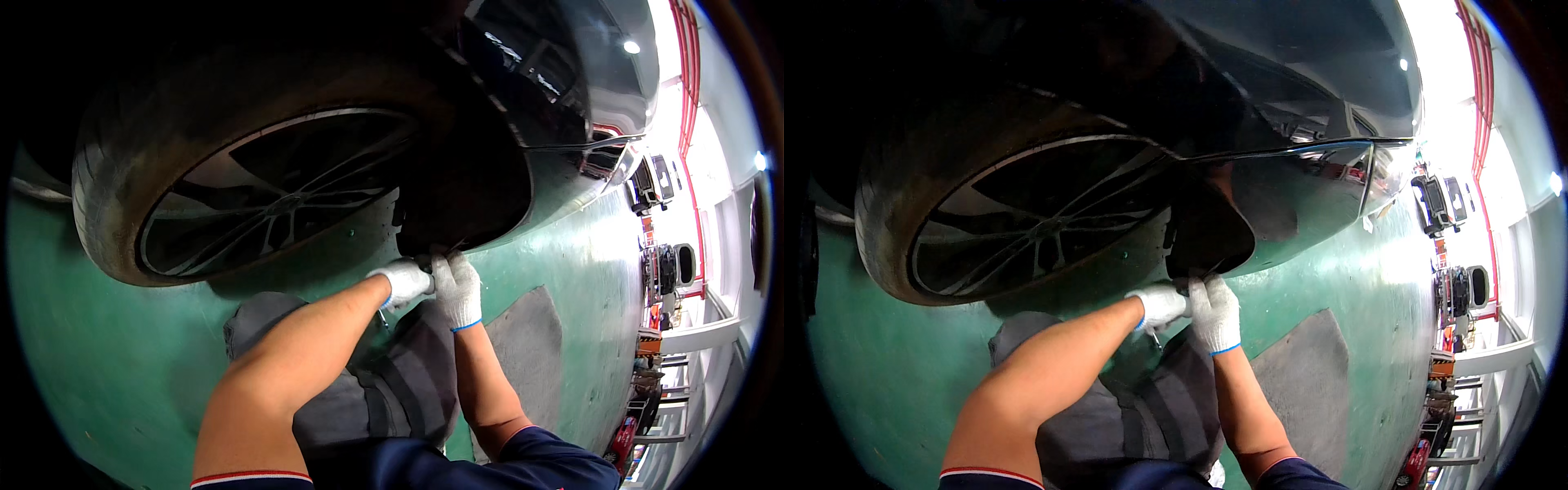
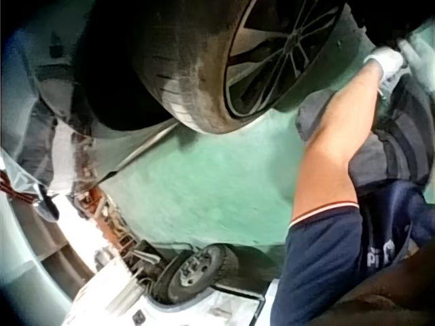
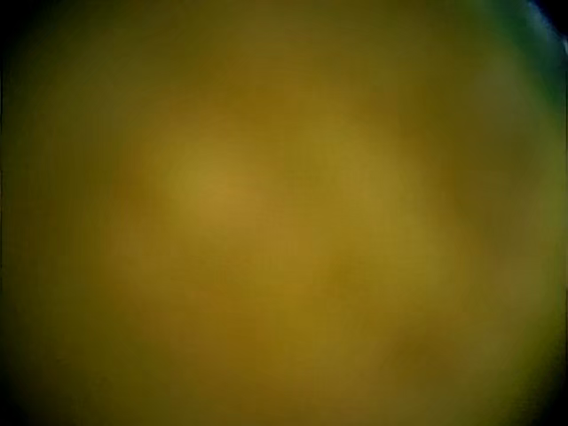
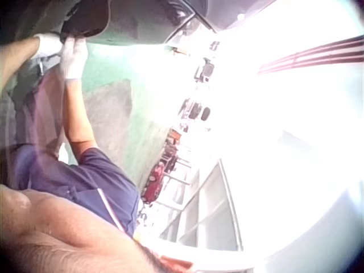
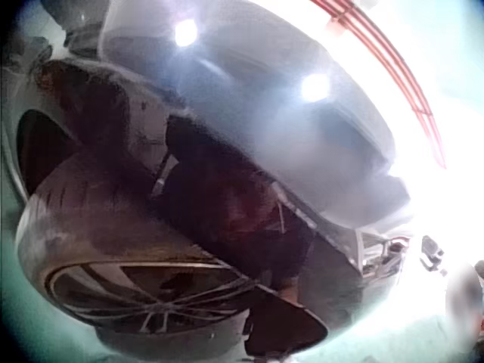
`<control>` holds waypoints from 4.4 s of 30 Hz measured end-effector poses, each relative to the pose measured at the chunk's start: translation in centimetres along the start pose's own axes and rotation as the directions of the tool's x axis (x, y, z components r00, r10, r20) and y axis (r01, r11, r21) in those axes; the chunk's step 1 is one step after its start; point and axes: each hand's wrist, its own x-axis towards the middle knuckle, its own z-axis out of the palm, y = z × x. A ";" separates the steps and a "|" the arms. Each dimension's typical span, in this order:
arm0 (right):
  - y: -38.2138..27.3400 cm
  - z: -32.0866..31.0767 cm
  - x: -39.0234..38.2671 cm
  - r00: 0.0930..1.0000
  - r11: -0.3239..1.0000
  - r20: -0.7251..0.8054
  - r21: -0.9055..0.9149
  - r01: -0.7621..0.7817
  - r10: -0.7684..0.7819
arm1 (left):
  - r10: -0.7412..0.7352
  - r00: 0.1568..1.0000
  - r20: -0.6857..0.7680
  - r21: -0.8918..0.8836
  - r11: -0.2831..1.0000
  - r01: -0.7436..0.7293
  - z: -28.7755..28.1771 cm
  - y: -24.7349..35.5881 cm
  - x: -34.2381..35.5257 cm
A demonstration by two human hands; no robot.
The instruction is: The person kneels beside a dark car and uses a small tool to pry and adjust the lower edge of the rear bumper near the wheel arch. They repeatedly apply a substance from a small container to the seam and wipe the area with a cloth, then press the bumper to check alignment.
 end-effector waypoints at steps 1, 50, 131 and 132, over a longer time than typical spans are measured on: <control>-0.1 0.4 -0.1 1.000 1.000 -0.018 -0.025 -0.001 0.001 | 0.031 1.000 0.004 0.033 0.999 -0.031 -1.0 0.2 -0.5; 1.7 -3.5 -0.7 0.943 0.695 0.132 0.646 -0.316 0.306 | 0.463 0.826 -0.321 0.256 0.882 -0.395 -3.3 2.4 -7.4; 2.9 3.8 -3.0 0.884 0.390 0.431 0.794 -0.467 0.181 | 0.197 0.978 0.075 0.677 0.710 -0.195 -11.3 2.6 -6.9; 2.8 4.5 -2.9 0.864 0.283 0.479 0.816 -0.504 0.157 | 0.192 0.978 0.084 0.699 0.688 -0.195 -11.0 2.4 -6.8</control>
